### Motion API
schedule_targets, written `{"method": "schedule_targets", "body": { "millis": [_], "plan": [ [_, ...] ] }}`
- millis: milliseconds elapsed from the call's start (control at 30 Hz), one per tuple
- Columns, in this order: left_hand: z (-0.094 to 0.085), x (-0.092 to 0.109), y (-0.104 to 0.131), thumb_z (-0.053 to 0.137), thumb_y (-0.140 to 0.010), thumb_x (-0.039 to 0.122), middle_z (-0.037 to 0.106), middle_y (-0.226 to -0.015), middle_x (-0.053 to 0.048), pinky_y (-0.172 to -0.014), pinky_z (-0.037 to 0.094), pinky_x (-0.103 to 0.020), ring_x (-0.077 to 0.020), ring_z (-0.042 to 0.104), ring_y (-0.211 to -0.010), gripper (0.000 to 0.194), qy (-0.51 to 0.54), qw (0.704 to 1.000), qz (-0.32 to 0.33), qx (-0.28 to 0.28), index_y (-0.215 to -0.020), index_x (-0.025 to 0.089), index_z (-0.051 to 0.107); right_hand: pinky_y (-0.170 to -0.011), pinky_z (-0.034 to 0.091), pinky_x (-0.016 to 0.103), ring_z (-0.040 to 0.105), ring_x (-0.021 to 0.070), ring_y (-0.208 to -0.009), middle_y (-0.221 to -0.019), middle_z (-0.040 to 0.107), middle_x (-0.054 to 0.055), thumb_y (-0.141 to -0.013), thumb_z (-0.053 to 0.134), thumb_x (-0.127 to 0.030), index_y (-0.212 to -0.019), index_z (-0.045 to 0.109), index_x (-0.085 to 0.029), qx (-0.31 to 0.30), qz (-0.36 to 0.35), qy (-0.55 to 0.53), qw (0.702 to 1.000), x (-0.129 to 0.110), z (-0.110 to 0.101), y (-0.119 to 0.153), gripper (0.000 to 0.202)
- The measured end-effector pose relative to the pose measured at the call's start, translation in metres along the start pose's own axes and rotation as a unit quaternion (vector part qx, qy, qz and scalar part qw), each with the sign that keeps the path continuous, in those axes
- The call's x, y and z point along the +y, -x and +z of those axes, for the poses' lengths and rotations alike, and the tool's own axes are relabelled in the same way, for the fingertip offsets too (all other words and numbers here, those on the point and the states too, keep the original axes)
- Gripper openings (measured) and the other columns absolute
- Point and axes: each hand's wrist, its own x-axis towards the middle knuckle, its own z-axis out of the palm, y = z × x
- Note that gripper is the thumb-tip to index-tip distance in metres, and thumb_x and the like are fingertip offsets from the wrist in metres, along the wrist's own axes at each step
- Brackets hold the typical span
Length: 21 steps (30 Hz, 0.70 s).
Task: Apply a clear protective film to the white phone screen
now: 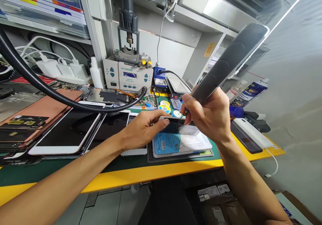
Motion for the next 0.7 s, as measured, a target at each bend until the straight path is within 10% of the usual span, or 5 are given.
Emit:
{"method": "schedule_targets", "body": {
  "millis": [367, 700],
  "plan": [
    [-0.001, -0.003, 0.0, 0.05, -0.099, 0.053, 0.053, -0.074, 0.003, -0.064, 0.038, -0.027, -0.0143, 0.045, -0.069, 0.04, -0.008, 1.0, 0.014, -0.015, -0.099, 0.017, 0.068, -0.037, 0.047, 0.024, 0.056, 0.0106, -0.042, -0.06, 0.063, -0.006, -0.086, 0.068, -0.022, -0.077, 0.048, -0.026, 0.0, -0.013, -0.064, 0.998, -0.016, 0.032, -0.007, 0.022],
    [0.012, 0.0, -0.005, 0.061, -0.094, 0.052, 0.067, -0.086, -0.002, -0.071, 0.043, -0.028, -0.0169, 0.054, -0.075, 0.036, -0.022, 0.998, -0.015, 0.057, -0.097, 0.018, 0.074, -0.031, 0.047, 0.025, 0.058, 0.0128, -0.034, -0.061, 0.068, -0.005, -0.091, 0.066, -0.028, -0.078, 0.052, -0.025, 0.074, -0.012, -0.076, 0.994, -0.007, -0.046, -0.009, 0.02]
  ]
}}
